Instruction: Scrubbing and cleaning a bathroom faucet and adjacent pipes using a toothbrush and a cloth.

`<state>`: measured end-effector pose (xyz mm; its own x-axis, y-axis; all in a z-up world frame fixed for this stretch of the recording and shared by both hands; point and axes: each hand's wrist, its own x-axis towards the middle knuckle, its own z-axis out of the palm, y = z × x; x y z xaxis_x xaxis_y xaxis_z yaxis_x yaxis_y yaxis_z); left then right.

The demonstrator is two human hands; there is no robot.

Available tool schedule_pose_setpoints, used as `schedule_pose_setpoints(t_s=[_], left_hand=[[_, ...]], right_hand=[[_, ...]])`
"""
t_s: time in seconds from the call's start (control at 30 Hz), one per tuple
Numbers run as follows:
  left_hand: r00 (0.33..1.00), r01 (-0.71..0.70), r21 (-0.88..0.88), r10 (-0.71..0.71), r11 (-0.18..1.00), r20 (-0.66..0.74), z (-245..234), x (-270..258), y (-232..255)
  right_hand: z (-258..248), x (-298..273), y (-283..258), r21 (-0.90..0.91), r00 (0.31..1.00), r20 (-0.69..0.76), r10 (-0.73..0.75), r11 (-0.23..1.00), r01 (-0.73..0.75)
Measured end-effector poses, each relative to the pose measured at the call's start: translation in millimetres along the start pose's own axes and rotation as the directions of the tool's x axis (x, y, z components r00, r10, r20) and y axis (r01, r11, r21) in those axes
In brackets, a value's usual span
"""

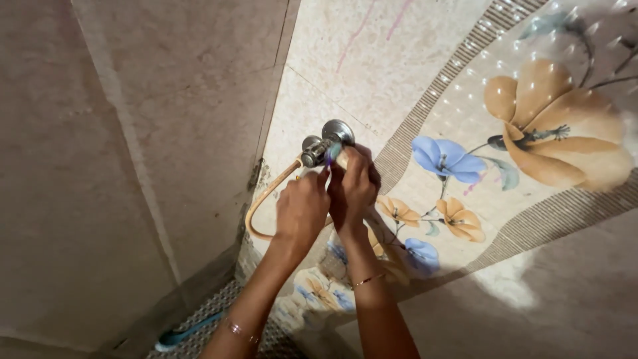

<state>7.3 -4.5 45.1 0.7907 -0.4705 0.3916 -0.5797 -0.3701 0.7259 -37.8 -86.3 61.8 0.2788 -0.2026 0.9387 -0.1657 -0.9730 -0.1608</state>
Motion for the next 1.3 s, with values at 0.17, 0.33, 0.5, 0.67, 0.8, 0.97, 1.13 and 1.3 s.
schedule_pose_setpoints(t_s=[0.17,0.33,0.5,0.67,0.8,0.97,1.13,1.3], left_hand=[[0.997,0.060,-0.256,-0.072,0.965,-0.040,29.9,-1.0,-10.0],[0.997,0.070,-0.271,-0.072,0.960,0.003,33.8,-4.2,-13.4],[0.998,-0.011,-0.379,-0.014,0.925,-0.065,44.0,9.8,-12.9],[0.991,0.129,-0.306,-0.118,0.943,0.055,44.5,-13.3,-18.0],[0.997,0.064,-0.291,-0.073,0.955,-0.021,42.1,0.7,-8.2],[0.996,0.081,-0.325,-0.092,0.942,-0.019,36.7,-4.3,1.3],[0.988,0.149,-0.284,-0.152,0.947,0.013,35.9,-14.5,-2.9],[0.993,-0.064,-0.157,0.047,0.986,-0.108,45.8,11.9,0.2]], right_hand=[[0.0,-3.6,4.9,-0.033,0.999,0.033,0.011,0.999,-0.010],[17.3,-22.3,33.6,-0.055,0.996,0.063,0.056,0.997,-0.053],[0.5,-13.6,14.6,-0.031,0.995,0.091,0.033,0.999,-0.030],[-6.2,-10.8,12.1,-0.018,0.993,0.115,-0.031,0.999,0.033],[-3.8,-12.3,14.2,0.025,0.991,0.133,0.021,0.999,-0.024],[0.2,-20.4,21.7,0.057,0.974,0.189,0.122,0.989,-0.135],[10.1,-27.0,32.4,0.013,0.983,0.147,0.108,0.994,-0.111],[-7.5,-7.7,3.0,0.063,0.981,0.156,0.112,0.990,-0.123]])
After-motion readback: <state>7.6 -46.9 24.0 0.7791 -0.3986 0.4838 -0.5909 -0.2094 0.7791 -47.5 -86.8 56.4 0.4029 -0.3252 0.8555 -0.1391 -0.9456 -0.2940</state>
